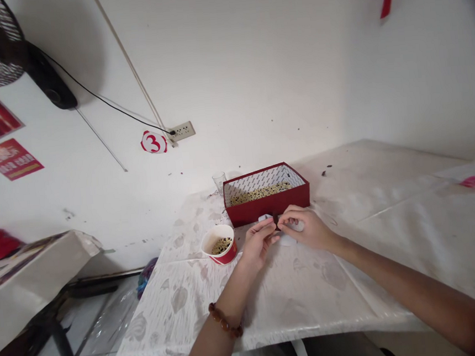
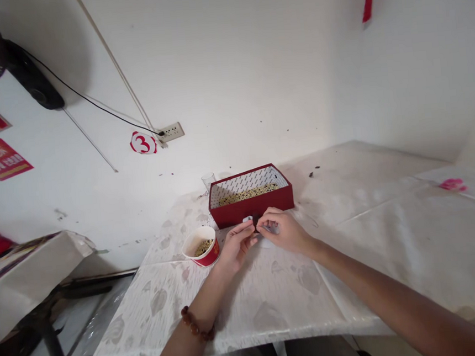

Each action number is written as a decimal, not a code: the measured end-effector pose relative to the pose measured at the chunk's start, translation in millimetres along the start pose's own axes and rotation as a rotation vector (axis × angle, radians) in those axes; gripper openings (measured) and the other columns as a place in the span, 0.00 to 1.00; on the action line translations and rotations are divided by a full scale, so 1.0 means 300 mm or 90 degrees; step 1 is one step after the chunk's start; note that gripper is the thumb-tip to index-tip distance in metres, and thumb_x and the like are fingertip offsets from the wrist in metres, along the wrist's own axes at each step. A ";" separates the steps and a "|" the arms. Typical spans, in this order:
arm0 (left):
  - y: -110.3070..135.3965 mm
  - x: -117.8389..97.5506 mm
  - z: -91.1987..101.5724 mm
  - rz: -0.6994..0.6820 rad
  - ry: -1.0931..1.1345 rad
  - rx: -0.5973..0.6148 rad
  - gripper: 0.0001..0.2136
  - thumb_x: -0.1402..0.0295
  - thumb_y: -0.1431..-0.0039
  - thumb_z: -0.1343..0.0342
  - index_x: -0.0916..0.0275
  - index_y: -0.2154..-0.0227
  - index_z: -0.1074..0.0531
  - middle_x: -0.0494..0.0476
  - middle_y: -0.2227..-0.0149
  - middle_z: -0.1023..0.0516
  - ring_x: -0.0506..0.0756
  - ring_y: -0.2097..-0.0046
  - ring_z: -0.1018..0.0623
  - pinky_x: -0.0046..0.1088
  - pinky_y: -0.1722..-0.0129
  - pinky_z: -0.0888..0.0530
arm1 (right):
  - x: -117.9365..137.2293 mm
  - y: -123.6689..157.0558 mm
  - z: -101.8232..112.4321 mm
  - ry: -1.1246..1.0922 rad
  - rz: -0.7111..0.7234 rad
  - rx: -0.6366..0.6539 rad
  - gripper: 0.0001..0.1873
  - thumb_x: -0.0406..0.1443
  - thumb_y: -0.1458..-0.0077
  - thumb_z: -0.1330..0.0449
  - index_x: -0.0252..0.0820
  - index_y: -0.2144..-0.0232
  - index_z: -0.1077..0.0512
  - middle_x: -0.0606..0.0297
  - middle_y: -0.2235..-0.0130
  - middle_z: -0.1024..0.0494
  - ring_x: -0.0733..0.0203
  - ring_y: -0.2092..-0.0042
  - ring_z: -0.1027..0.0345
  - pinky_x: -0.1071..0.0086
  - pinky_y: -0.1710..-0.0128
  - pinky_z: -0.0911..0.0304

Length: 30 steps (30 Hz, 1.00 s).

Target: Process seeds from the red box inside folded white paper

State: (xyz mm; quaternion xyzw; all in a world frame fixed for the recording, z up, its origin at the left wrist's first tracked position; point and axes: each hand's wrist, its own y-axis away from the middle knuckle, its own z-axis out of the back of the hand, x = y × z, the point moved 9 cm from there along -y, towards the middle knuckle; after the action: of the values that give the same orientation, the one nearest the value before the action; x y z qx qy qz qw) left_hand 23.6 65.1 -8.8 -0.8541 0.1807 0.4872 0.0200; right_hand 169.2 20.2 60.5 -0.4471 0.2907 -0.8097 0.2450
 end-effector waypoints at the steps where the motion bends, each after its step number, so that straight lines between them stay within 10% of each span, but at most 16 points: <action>1: 0.000 0.000 0.000 0.000 0.001 0.000 0.14 0.78 0.54 0.26 0.70 0.62 0.16 0.61 0.65 0.16 0.51 0.67 0.18 0.24 0.68 0.20 | -0.001 0.000 0.000 -0.002 -0.001 -0.001 0.05 0.37 0.36 0.37 0.46 0.64 0.21 0.63 0.65 0.24 0.59 0.64 0.30 0.65 0.65 0.34; 30: 0.008 0.010 -0.025 0.023 -0.032 0.056 0.15 0.75 0.50 0.26 0.69 0.57 0.16 0.61 0.65 0.15 0.53 0.65 0.16 0.23 0.68 0.20 | -0.029 0.001 0.042 -0.006 -0.042 -0.092 0.08 0.42 0.37 0.36 0.47 0.64 0.18 0.63 0.69 0.25 0.60 0.69 0.33 0.64 0.68 0.34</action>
State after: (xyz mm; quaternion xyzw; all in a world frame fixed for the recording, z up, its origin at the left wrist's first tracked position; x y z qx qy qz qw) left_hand 30.3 60.6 -7.1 -0.8367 0.2163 0.5004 0.0531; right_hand 184.3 22.3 60.7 -0.4768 0.3325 -0.7920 0.1866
